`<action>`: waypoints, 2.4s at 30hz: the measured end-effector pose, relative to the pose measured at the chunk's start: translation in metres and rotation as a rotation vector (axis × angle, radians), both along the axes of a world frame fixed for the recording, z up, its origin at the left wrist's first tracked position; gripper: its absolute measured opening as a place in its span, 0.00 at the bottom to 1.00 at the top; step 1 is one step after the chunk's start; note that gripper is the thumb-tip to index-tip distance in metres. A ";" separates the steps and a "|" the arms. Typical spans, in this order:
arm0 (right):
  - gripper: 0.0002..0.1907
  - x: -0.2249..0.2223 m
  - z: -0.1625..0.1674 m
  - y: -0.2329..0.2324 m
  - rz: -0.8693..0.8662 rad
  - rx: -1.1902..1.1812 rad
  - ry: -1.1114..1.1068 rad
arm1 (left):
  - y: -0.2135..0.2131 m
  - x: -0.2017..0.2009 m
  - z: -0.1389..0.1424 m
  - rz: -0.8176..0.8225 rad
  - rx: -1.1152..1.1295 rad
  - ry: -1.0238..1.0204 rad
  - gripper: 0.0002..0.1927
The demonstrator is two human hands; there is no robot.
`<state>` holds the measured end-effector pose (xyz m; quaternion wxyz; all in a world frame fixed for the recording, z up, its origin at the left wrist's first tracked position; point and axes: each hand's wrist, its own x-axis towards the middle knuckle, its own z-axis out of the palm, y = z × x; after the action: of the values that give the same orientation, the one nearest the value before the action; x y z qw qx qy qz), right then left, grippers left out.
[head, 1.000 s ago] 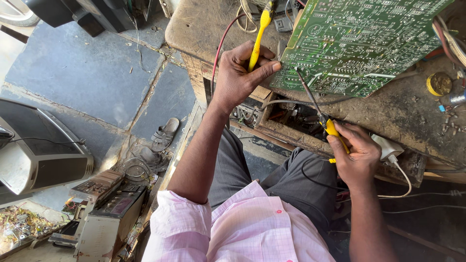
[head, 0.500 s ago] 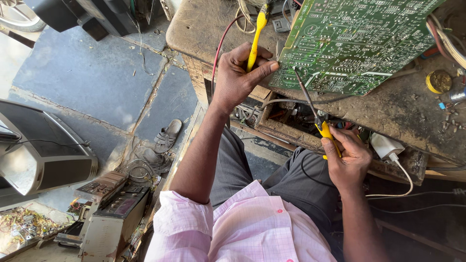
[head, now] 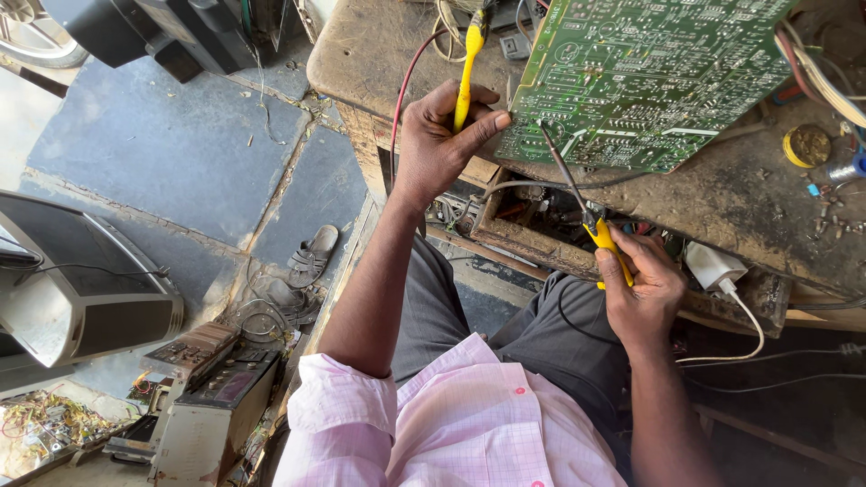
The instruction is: The person solders a green circuit board using a soldering iron and solder wire. They repeatedly clean the iron tip with a yellow-handled brush and occasionally use a red-handled screwdriver to adjust components on the board.
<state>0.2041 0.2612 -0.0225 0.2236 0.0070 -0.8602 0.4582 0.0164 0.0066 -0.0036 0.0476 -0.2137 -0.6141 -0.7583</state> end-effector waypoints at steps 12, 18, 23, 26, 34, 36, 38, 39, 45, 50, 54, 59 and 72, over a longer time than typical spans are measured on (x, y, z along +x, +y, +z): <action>0.15 -0.001 0.000 0.001 0.008 0.016 0.043 | -0.007 0.001 -0.018 0.093 -0.058 -0.052 0.22; 0.15 -0.001 -0.001 0.002 -0.028 0.027 0.008 | -0.011 0.021 -0.034 0.316 -0.338 0.427 0.23; 0.15 -0.002 -0.002 0.001 -0.009 -0.026 0.027 | -0.020 0.048 -0.025 0.334 -0.525 0.601 0.27; 0.15 -0.002 -0.002 0.001 -0.002 0.000 0.035 | -0.022 0.052 -0.016 0.323 -0.613 0.658 0.31; 0.14 -0.004 -0.002 0.002 -0.004 0.043 0.032 | -0.016 0.049 -0.019 0.329 -0.832 0.721 0.40; 0.14 -0.005 -0.002 0.002 0.005 0.045 0.055 | -0.016 0.049 -0.022 0.318 -0.831 0.724 0.43; 0.14 -0.004 -0.003 0.002 -0.001 0.011 0.047 | -0.017 0.050 -0.024 0.291 -0.857 0.676 0.42; 0.14 -0.004 -0.003 0.002 -0.003 -0.006 0.043 | -0.017 0.049 -0.023 0.278 -0.869 0.653 0.42; 0.14 0.009 -0.004 -0.002 -0.118 0.126 0.249 | -0.021 0.067 -0.009 0.183 -1.006 0.568 0.38; 0.15 0.020 -0.003 -0.002 -0.139 -0.182 0.341 | -0.026 0.082 0.011 0.171 -0.973 0.535 0.33; 0.15 0.019 -0.004 -0.005 -0.178 -0.094 0.285 | -0.022 0.076 0.030 0.239 -0.851 0.578 0.34; 0.14 0.026 0.003 -0.004 -0.121 -0.026 0.246 | -0.028 0.077 0.032 -0.027 -0.695 0.338 0.28; 0.16 0.019 -0.001 0.005 -0.011 -0.065 0.113 | 0.000 -0.016 -0.010 -0.032 0.147 0.150 0.27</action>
<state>0.2234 0.2660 -0.0230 0.2745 0.0212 -0.8309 0.4834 0.0008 0.0071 -0.0140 0.0971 -0.2757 -0.5479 -0.7838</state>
